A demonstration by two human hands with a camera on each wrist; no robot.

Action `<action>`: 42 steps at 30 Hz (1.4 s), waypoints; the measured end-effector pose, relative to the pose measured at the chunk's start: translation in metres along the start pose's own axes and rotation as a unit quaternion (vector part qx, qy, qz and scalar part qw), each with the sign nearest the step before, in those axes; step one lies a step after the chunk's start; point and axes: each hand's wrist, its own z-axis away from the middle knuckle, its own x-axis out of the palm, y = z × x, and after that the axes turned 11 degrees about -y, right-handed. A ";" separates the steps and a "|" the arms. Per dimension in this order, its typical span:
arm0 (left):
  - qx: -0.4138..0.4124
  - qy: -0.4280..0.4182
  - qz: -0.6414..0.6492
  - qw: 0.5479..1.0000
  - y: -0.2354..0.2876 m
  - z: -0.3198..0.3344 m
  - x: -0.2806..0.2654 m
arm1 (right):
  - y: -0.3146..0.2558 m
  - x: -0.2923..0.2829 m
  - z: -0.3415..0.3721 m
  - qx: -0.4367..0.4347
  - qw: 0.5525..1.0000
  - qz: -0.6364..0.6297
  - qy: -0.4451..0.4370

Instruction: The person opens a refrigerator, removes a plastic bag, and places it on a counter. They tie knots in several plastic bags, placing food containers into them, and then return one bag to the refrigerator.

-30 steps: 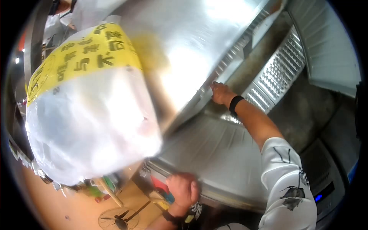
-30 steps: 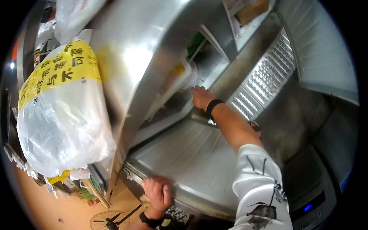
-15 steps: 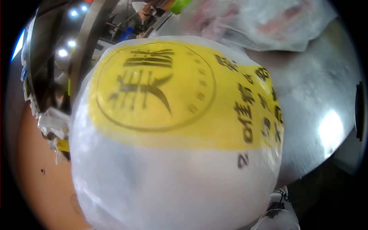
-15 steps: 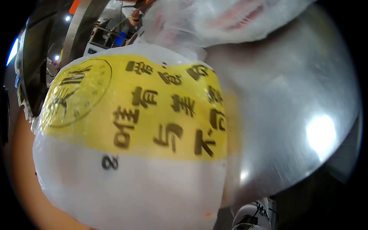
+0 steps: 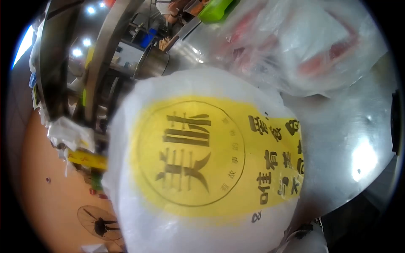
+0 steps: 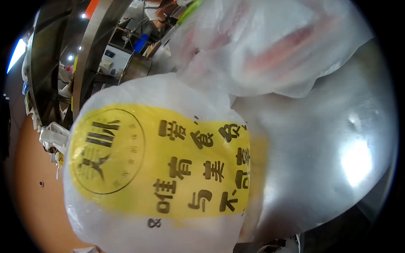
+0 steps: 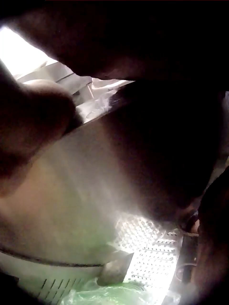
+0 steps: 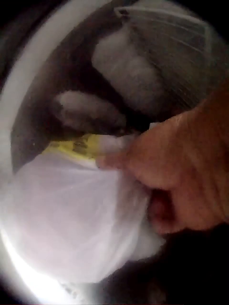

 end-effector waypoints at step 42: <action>0.407 -0.023 -0.266 0.874 0.000 -0.050 -0.070 | 0.026 -0.188 0.778 -0.035 0.603 -0.666 0.438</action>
